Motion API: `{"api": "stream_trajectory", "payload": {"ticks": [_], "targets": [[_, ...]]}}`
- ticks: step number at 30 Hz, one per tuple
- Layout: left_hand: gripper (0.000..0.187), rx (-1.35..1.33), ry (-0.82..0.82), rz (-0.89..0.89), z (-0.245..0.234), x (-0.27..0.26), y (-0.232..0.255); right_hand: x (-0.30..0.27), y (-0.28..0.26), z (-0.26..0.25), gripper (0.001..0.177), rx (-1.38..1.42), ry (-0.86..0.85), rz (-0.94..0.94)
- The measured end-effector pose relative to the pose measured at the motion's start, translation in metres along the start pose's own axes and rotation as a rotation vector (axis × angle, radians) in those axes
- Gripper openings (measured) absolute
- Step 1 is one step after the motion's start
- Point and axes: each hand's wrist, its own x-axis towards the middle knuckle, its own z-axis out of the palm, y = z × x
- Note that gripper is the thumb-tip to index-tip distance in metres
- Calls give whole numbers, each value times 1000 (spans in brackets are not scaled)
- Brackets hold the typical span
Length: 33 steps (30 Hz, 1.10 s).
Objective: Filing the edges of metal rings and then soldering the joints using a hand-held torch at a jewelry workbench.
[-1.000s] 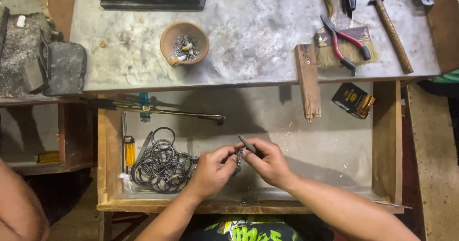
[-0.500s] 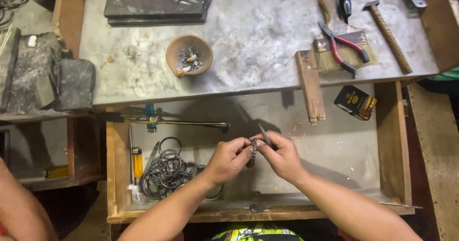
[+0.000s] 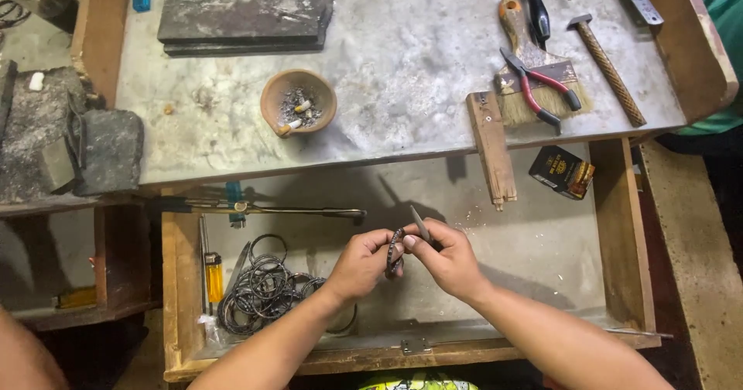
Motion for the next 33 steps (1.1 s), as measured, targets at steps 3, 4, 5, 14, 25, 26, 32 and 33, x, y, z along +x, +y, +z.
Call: {"api": "stream_trajectory", "payload": {"ticks": [3, 4, 5, 14, 25, 26, 32, 33], "targets": [[16, 3, -20, 12, 0, -1, 6, 2, 5, -10, 10, -11, 7, -26], [16, 5, -25, 14, 0, 0, 6, 2, 5, -12, 10, -13, 12, -28], [16, 5, -11, 16, 0, -1, 4, 2, 6, -13, 10, -24, 9, -26], [13, 28, -57, 74, -1, -3, 13, 1, 9, -17, 9, -74, -9, -50], [14, -157, -91, -40, -8, 1, 2, 2, 3, -18, 9, -67, 9, -83], [15, -180, -99, -39, -8, 0, 4, 2, 5, -19, 9, -65, 15, -78], [18, -338, -109, -8, -11, -2, 2, 1, 8, -18, 10, -24, 74, -19], [19, -383, -115, -8, -11, -3, 4, 0, 7, -17, 11, 1, 99, 4]]}}
